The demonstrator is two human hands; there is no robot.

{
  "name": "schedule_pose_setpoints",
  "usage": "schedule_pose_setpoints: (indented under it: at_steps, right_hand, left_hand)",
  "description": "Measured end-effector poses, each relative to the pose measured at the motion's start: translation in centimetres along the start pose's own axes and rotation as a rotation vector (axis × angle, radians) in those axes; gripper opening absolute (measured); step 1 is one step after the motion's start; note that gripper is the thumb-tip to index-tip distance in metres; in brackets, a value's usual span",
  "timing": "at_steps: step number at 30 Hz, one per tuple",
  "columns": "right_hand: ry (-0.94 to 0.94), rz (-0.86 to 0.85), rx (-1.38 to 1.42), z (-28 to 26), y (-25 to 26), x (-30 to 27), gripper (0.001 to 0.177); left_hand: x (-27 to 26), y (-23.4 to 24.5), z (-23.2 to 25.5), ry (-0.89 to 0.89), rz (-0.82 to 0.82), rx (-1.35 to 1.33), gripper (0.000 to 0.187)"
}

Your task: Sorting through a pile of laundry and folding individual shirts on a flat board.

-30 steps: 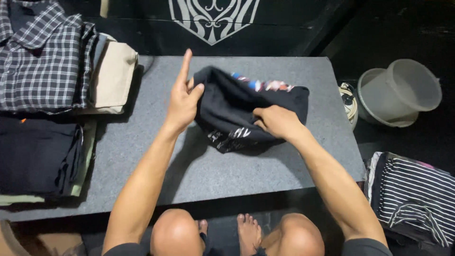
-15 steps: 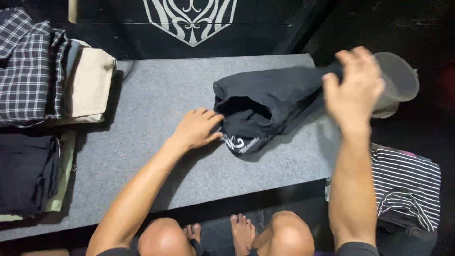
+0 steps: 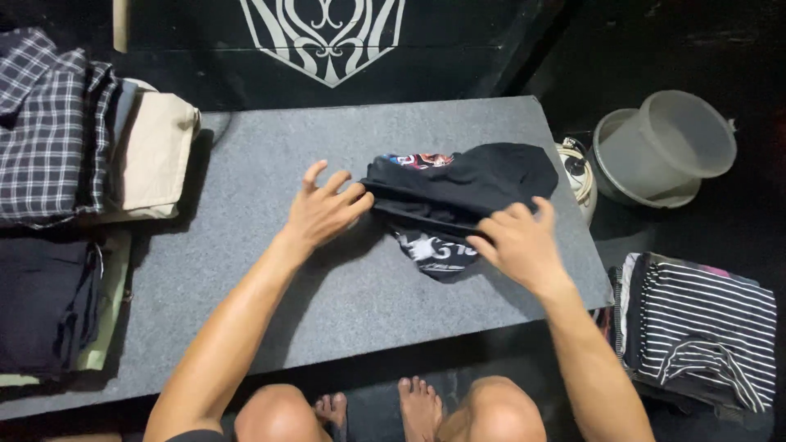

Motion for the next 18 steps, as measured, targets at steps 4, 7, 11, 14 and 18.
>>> schedule_pose_setpoints:
  at_steps: [4,7,11,14,18]
  right_hand:
    - [-0.177,-0.113,0.186,0.0,2.4,-0.5,0.036]
    - [-0.348,-0.157,0.813,2.3,-6.7,-3.9,0.032]
    - [-0.697,0.048,1.829,1.2,-9.0,-4.8,0.032]
    - [-0.728,0.223,1.942,0.0,-5.3,-3.8,0.056]
    - [-0.692,0.3,1.872,0.4,-4.9,-5.1,0.064]
  left_hand:
    - [3.8,3.5,2.7,-0.126,0.208,-0.436,0.018]
    - [5.9,4.5,8.1,-0.311,0.302,-0.585,0.016]
    - [4.6,3.2,14.2,-0.5,0.342,-0.7,0.016]
    - [3.3,2.3,13.9,-0.483,0.283,-0.767,0.016]
    - [5.6,0.6,10.4,-0.196,0.167,-0.83,0.025]
Point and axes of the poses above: each hand's wrist, its own x-axis towards the middle knuckle, its own y-axis out of the back of the hand, z = x × y, the point moved 1 cm from there along x, towards the middle knuckle
